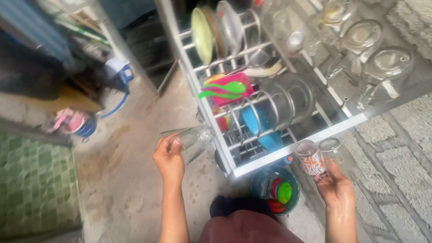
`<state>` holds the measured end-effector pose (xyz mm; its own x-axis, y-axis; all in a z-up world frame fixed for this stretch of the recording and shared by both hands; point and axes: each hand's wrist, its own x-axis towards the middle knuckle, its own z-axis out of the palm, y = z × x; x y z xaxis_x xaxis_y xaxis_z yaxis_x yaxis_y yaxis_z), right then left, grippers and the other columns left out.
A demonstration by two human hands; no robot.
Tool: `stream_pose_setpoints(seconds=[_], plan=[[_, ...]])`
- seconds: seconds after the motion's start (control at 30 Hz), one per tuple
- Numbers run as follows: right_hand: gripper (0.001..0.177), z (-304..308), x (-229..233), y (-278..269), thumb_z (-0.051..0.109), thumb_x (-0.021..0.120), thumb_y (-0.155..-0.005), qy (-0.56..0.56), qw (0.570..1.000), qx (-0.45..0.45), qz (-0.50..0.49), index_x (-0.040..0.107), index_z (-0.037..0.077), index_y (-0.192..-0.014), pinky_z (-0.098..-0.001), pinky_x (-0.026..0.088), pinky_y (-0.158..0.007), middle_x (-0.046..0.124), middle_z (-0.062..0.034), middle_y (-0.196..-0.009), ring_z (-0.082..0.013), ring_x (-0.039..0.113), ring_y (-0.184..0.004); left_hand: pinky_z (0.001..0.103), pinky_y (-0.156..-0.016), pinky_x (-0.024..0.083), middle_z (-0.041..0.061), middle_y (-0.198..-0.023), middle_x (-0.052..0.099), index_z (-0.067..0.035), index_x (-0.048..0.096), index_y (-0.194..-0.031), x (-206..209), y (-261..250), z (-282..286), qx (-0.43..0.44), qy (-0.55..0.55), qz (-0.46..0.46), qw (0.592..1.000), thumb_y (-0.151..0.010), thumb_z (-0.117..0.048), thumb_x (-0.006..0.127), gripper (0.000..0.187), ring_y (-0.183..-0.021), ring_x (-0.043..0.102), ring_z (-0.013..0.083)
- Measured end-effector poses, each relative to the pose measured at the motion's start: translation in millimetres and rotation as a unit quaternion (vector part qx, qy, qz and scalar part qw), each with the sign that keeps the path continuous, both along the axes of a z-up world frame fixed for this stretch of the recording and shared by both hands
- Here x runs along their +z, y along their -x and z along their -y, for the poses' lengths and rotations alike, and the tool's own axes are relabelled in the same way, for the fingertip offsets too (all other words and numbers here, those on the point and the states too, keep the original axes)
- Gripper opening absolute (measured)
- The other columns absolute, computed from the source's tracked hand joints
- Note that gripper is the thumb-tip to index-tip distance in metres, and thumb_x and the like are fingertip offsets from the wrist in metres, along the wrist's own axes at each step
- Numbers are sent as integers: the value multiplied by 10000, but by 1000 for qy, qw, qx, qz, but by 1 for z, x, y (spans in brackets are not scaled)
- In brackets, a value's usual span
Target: Washing various glasses, plates, and bowls in an outdoor sink.
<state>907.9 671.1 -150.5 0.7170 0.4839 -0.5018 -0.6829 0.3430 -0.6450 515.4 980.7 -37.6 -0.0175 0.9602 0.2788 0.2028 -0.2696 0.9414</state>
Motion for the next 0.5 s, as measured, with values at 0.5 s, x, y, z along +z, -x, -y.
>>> stream_pose_setpoints(seconds=[0.5], plan=[[624,-89,70,10,-14,753,-754,-143,984,-92,47,594,83,-1349,-548,422,-1102,680,-69,-1284,-250,630,-1220,508,-1119,398,73,-1152,705,-116,691,-1177,-1,-342,-209,-473,292,659,507,-834,-9,739,362,-1170,600,278]])
